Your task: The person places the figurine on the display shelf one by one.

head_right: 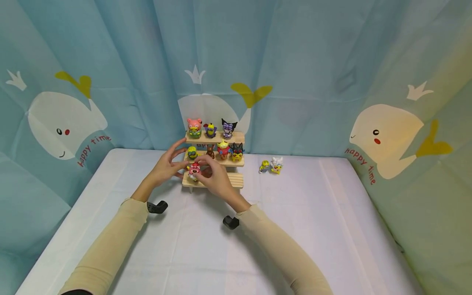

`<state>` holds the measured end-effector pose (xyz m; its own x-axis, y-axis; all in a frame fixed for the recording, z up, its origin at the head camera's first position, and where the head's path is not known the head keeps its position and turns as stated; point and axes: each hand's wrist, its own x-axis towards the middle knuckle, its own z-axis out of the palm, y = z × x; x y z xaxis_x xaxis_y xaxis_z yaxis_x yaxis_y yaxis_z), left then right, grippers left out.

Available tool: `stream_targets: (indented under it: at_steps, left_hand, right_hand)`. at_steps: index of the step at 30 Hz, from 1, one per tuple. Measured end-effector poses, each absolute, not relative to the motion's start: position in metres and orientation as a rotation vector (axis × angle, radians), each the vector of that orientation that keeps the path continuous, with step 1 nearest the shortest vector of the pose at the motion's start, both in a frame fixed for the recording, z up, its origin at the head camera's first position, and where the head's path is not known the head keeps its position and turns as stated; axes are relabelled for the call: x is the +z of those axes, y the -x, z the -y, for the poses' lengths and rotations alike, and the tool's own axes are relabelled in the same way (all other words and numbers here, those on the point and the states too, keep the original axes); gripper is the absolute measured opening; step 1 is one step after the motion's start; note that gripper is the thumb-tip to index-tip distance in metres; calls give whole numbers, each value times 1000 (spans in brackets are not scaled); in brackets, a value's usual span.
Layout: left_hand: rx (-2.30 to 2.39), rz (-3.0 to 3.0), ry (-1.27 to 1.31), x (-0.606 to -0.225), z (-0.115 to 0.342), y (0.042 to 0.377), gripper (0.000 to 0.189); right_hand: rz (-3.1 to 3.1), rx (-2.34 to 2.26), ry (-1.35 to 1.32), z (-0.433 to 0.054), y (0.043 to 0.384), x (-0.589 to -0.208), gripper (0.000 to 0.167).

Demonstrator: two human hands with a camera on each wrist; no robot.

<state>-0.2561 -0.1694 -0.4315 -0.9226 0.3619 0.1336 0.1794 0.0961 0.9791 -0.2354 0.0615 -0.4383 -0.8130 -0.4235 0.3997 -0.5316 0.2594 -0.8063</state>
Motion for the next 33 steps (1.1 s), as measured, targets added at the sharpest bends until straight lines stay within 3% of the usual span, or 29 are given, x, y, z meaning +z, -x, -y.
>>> stream_targets:
  at_steps: [26, 33]
  left_hand:
    - [1939, -2223, -538, -430, 168, 255, 78]
    - [1933, -2259, -544, -452, 172, 269, 78]
  right_hand:
    - [2329, 1613, -978, -61, 234, -442, 45]
    - [2352, 1574, -1020, -63, 220, -421, 49]
